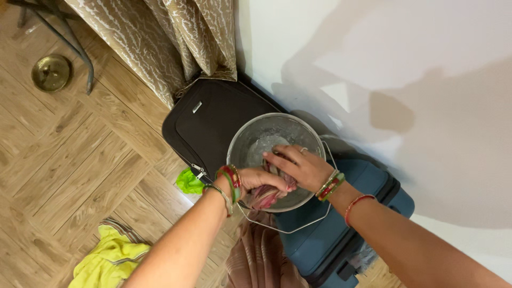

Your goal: The person washes a cloth in a bucket and then uses the wet cloth to wipe the window panes and the bottom metal tracks of a window frame.

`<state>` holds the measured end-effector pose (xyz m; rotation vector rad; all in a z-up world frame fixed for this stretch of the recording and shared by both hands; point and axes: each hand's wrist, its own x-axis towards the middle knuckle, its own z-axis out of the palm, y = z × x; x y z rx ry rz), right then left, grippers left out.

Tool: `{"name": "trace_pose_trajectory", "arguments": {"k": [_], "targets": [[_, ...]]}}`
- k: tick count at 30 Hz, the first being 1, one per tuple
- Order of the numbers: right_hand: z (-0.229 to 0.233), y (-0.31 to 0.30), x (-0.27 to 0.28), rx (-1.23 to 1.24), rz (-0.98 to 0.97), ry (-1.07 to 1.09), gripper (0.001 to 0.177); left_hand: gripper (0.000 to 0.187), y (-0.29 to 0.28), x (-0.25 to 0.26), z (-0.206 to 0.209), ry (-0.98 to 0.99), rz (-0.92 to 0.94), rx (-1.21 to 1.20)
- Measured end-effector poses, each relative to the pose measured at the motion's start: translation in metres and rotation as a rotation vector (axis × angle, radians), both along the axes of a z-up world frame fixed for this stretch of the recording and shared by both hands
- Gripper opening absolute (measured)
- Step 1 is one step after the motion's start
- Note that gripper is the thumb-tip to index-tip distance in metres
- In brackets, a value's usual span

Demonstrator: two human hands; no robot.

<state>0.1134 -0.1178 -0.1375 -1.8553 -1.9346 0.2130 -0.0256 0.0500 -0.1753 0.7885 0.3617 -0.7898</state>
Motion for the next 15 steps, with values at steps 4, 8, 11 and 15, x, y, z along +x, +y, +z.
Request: {"name": "trace_pose_trajectory", "arguments": {"k": [4, 8, 11, 15], "targets": [[-0.004, 0.016, -0.001, -0.530, -0.156, 0.056, 0.052, 0.034, 0.000, 0.025, 0.003, -0.430, -0.237, 0.488], [-0.012, 0.025, -0.012, -0.574, -0.262, 0.042, 0.047, 0.034, -0.025, 0.029, 0.021, -0.017, -0.299, 1.039], [-0.025, 0.036, -0.010, -0.810, -0.476, 0.097, 0.056, 0.031, -0.054, 0.035, 0.013, -0.083, -0.204, 1.525], [-0.020, 0.036, 0.004, -0.956, -0.573, 0.431, 0.085, 0.052, -0.047, 0.019, 0.011, -0.154, -0.154, 1.569]]}}
